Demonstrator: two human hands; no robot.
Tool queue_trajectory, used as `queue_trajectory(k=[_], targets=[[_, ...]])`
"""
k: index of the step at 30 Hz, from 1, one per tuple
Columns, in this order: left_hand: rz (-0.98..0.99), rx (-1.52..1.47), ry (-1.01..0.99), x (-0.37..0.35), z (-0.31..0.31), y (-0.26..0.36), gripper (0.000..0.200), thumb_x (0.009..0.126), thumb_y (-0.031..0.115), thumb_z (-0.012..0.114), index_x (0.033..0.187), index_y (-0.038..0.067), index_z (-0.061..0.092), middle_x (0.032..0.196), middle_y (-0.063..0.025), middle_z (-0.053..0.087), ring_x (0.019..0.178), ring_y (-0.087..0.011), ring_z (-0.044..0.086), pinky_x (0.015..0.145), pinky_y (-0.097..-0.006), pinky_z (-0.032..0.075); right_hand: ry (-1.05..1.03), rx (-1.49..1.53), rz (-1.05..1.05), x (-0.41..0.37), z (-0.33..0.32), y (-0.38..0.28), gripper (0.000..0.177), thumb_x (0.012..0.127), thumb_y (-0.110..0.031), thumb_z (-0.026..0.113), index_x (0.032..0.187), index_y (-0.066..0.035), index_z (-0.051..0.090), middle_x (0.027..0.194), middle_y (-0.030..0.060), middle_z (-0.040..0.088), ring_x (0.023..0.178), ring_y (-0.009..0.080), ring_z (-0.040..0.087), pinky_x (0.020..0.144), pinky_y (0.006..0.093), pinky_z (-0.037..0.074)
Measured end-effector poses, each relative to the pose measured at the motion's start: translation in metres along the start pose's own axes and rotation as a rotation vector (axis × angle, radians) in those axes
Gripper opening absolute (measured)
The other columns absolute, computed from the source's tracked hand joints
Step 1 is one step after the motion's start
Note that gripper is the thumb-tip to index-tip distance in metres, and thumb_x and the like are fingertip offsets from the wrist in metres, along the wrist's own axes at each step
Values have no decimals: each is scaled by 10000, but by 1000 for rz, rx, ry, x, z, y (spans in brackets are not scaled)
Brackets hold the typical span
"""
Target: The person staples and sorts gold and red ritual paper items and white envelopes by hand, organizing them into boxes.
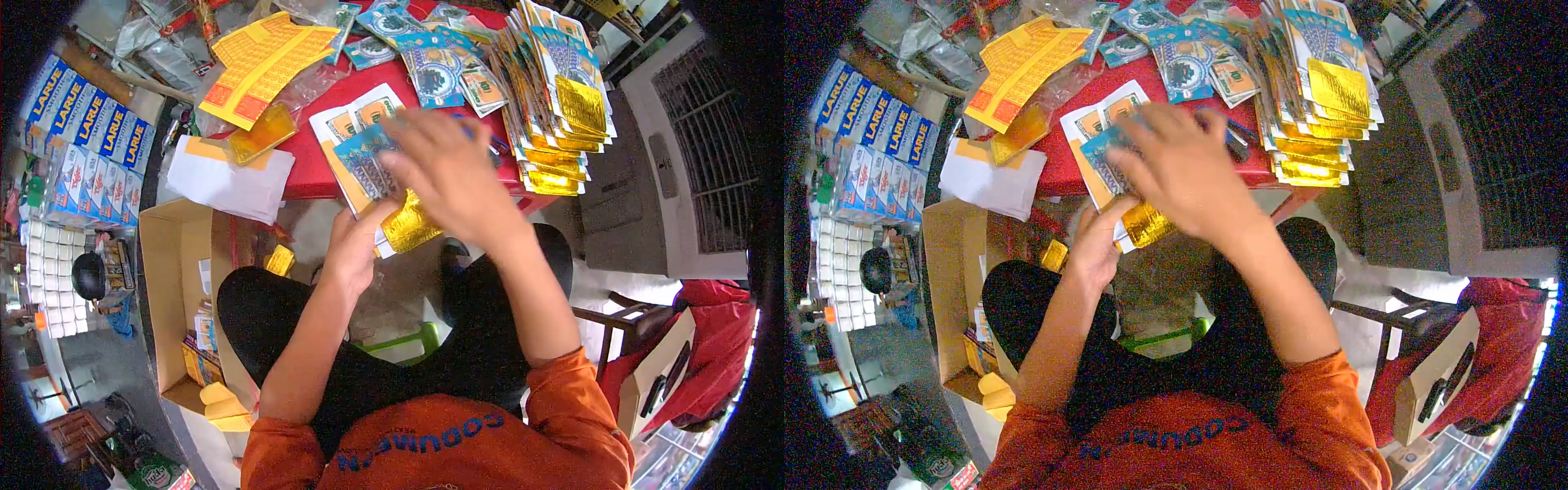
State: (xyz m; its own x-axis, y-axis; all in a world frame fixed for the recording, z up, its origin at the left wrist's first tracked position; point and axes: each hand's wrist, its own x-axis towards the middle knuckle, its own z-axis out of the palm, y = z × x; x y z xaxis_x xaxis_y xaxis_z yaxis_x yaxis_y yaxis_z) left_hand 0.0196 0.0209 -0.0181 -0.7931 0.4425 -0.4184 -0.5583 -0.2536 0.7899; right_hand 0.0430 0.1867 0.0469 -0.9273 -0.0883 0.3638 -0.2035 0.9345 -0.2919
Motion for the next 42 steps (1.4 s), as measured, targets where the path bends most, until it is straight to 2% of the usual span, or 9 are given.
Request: queue_trajectory(k=[6, 13, 18, 22, 25, 27, 31, 39, 42], targets=[[7, -64, 12, -1, 4, 5, 400, 885, 180, 760, 1217, -2, 633, 1145, -79, 691, 1030, -166, 671, 897, -313, 523, 209, -542, 222, -16, -18, 39, 506, 859, -362, 707, 1218, -19, 609, 1382, 156, 486, 1337, 352, 397, 1069, 519, 287], [104, -119, 52, -1, 12, 18, 390, 890, 164, 749, 1213, -17, 627, 1155, -79, 685, 1028, -172, 673, 915, -321, 520, 47, -610, 234, -29, -17, 52, 415, 803, -326, 752, 1079, -46, 620, 1325, 122, 530, 1322, 303, 424, 1098, 525, 289], [155, -124, 63, 1, 12, 18, 418, 920, 187, 711, 1298, 78, 570, 1214, -22, 664, 1083, -176, 655, 930, -330, 528, 122, -224, 258, -24, -39, 39, 375, 800, -305, 753, 1033, -35, 638, 959, 143, 712, 927, 342, 673, 979, 468, 392], [172, -185, 61, 2, 14, 19, 406, 931, 187, 698, 1300, 79, 566, 1210, -27, 667, 1085, -172, 656, 930, -326, 532, 61, 127, 348, -24, -59, 38, 417, 827, -287, 733, 1121, -16, 617, 1011, 146, 714, 924, 304, 684, 941, 424, 446], [138, -241, 35, 4, 14, 21, 390, 944, 194, 684, 1299, 79, 572, 1214, -36, 670, 1084, -171, 660, 929, -325, 536, 232, 550, 356, -31, -50, 45, 407, 865, -258, 694, 1178, -10, 613, 1038, 123, 719, 947, 243, 686, 919, 372, 483], [121, -270, 47, 3, 17, 23, 378, 952, 197, 673, 1298, 78, 577, 1223, -46, 670, 1086, -173, 663, 934, -328, 539, 364, 1187, 463, -32, -38, 46, 402, 906, -302, 616, 1121, 37, 635, 1094, 141, 718, 1022, 217, 670, 977, 377, 487], [124, -321, 50, 7, 24, 25, 368, 956, 200, 671, 1292, 77, 586, 1232, -38, 671, 1097, -170, 660, 942, -322, 533, 169, 1662, 553, -42, -44, 51, 414, 916, -311, 578, 1138, 38, 575, 1137, 240, 680, 957, 312, 699, 1000, 459, 497], [165, -290, 31, 12, 29, 23, 388, 954, 220, 681, 1301, 78, 580, 1236, -40, 668, 1109, -173, 654, 938, -327, 526, -236, 1680, 537, -51, -60, 38, 574, 818, -453, 701, 1155, -13, 554, 927, 220, 675, 872, 343, 693, 858, 452, 559], [177, -271, 19, 11, 31, 21, 394, 953, 233, 686, 1297, 75, 579, 1227, -42, 667, 1104, -172, 653, 934, -330, 525, -328, 1543, 480, -49, -52, 42, 374, 891, -316, 697, 1086, -21, 576, 881, 122, 687, 828, 219, 687, 798, 352, 539]])
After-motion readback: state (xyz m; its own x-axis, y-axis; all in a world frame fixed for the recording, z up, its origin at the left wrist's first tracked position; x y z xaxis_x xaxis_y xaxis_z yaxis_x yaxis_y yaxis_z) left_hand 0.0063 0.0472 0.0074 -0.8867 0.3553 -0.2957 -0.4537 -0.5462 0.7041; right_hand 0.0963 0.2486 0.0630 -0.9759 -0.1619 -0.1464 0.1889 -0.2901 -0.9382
